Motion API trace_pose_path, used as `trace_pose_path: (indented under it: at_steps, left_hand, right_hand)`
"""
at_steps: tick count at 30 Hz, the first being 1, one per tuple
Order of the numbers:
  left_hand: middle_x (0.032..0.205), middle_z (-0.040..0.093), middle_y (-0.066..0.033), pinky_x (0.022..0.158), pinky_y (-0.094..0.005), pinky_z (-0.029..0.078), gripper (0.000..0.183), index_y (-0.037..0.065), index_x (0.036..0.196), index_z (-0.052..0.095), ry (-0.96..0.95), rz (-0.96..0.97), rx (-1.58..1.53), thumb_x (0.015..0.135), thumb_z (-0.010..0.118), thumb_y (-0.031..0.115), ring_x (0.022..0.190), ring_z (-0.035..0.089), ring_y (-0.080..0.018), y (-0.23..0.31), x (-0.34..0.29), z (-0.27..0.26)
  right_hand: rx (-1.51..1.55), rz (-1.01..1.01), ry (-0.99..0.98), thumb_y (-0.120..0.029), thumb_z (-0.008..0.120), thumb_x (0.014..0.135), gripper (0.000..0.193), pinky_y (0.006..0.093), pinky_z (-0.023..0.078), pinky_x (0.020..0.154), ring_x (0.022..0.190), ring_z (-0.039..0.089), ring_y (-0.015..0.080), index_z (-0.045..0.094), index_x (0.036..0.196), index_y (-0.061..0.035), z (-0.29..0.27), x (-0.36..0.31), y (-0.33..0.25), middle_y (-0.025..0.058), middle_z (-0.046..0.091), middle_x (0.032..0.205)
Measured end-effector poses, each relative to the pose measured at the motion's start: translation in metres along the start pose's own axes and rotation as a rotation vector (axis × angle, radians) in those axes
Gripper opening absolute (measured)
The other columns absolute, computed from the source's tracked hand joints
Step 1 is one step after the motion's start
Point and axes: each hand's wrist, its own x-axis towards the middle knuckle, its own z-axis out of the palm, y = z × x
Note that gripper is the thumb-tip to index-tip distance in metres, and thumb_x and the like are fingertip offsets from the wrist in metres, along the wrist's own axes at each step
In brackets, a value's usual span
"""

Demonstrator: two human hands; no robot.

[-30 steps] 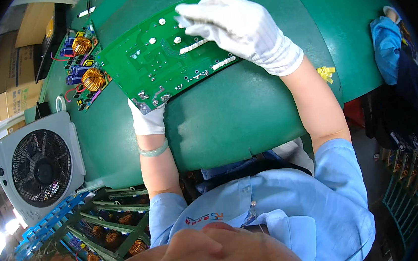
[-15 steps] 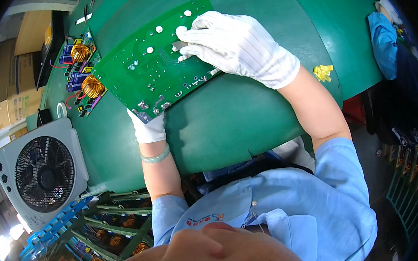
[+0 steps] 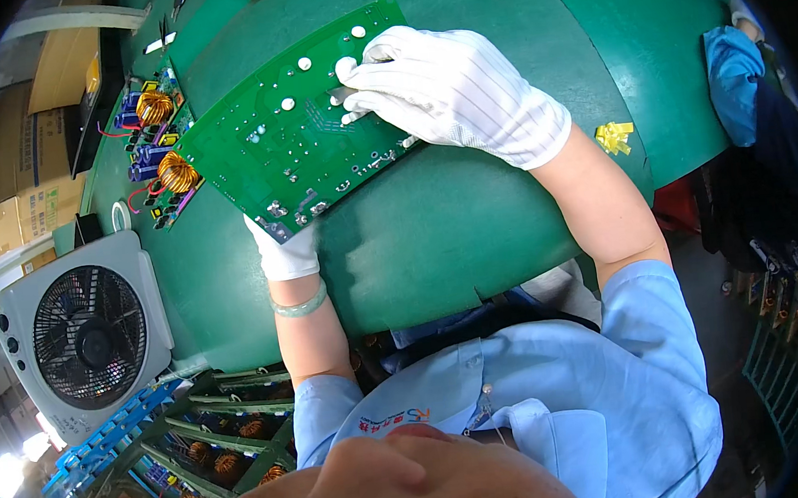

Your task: The person picks up circuit boards from a rack and the table, then uses a small metal tool to scrape the solder side of the boards. They repeatedly flip the boards over to inspect both sides and place them back on the table or into the rack.

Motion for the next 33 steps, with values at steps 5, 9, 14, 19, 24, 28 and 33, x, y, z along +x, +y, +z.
trace_pose_path:
  at_steps: [5, 9, 14, 19, 24, 28, 33]
  left_hand:
    - [0.119, 0.061, -0.0125, 0.087, -0.0411, 0.055, 0.034, 0.004, 0.127, 0.053, -0.028, 0.007, 0.033, 0.103, 0.042, 0.025, 0.104, 0.063, -0.0257, -0.002, 0.003, -0.004]
    - [0.118, 0.061, -0.0124, 0.086, -0.0402, 0.056, 0.033, 0.003, 0.127, 0.053, -0.015, 0.053, 0.097, 0.103, 0.042, 0.023, 0.103, 0.063, -0.0249, -0.003, 0.002, -0.004]
    - [0.116, 0.061, -0.0121, 0.085, -0.0385, 0.056, 0.031, 0.003, 0.125, 0.053, -0.011, 0.014, 0.015, 0.103, 0.042, 0.021, 0.102, 0.063, -0.0237, -0.003, 0.005, -0.004]
    - [0.117, 0.061, -0.0122, 0.084, -0.0393, 0.056, 0.031, 0.003, 0.124, 0.054, -0.001, 0.049, 0.101, 0.103, 0.042, 0.021, 0.101, 0.063, -0.0236, -0.002, 0.003, -0.001]
    - [0.116, 0.061, -0.0123, 0.084, -0.0399, 0.056, 0.031, 0.003, 0.125, 0.053, -0.001, 0.007, -0.024, 0.103, 0.042, 0.021, 0.101, 0.063, -0.0239, -0.001, 0.004, 0.001]
    - [0.115, 0.061, -0.0121, 0.085, -0.0402, 0.056, 0.031, 0.003, 0.125, 0.053, 0.001, 0.015, -0.006, 0.103, 0.041, 0.022, 0.101, 0.063, -0.0238, -0.002, 0.003, -0.001]
    - [0.115, 0.061, -0.0123, 0.085, -0.0401, 0.055, 0.031, 0.003, 0.124, 0.054, -0.006, 0.023, 0.036, 0.103, 0.041, 0.022, 0.101, 0.062, -0.0236, -0.002, 0.005, -0.002]
  right_hand:
    - [0.028, 0.136, 0.044, -0.015, 0.073, 0.081, 0.024, 0.0279, 0.055, 0.062, 0.079, 0.066, 0.0190, 0.071, 0.103, -0.0049, 0.005, -0.003, -0.003, 0.0068, 0.068, 0.092]
    - [0.094, 0.241, 0.165, -0.010, 0.074, 0.077, 0.020, 0.0280, 0.056, 0.063, 0.080, 0.067, 0.0195, 0.073, 0.096, -0.0058, -0.001, 0.007, -0.002, 0.0046, 0.072, 0.096]
    - [0.041, 0.090, 0.072, -0.013, 0.072, 0.082, 0.020, 0.0288, 0.056, 0.063, 0.077, 0.067, 0.0205, 0.072, 0.101, -0.0085, 0.003, 0.002, 0.001, 0.0038, 0.072, 0.090]
    - [-0.124, 0.062, 0.059, -0.018, 0.071, 0.086, 0.018, 0.0295, 0.053, 0.056, 0.069, 0.067, 0.0177, 0.073, 0.103, -0.0128, 0.010, -0.005, 0.004, 0.0036, 0.069, 0.083]
    - [-0.152, 0.005, 0.051, -0.016, 0.071, 0.084, 0.022, 0.0295, 0.053, 0.056, 0.069, 0.067, 0.0186, 0.071, 0.106, -0.0122, 0.009, -0.006, 0.006, 0.0040, 0.068, 0.084]
    - [-0.114, 0.013, 0.049, -0.015, 0.075, 0.081, 0.022, 0.0303, 0.052, 0.056, 0.072, 0.068, 0.0207, 0.073, 0.103, -0.0100, 0.006, -0.004, 0.003, 0.0048, 0.070, 0.086]
    - [-0.111, 0.000, 0.051, -0.015, 0.072, 0.084, 0.024, 0.0297, 0.052, 0.056, 0.066, 0.066, 0.0193, 0.070, 0.108, -0.0113, 0.007, -0.004, 0.004, 0.0038, 0.067, 0.084]
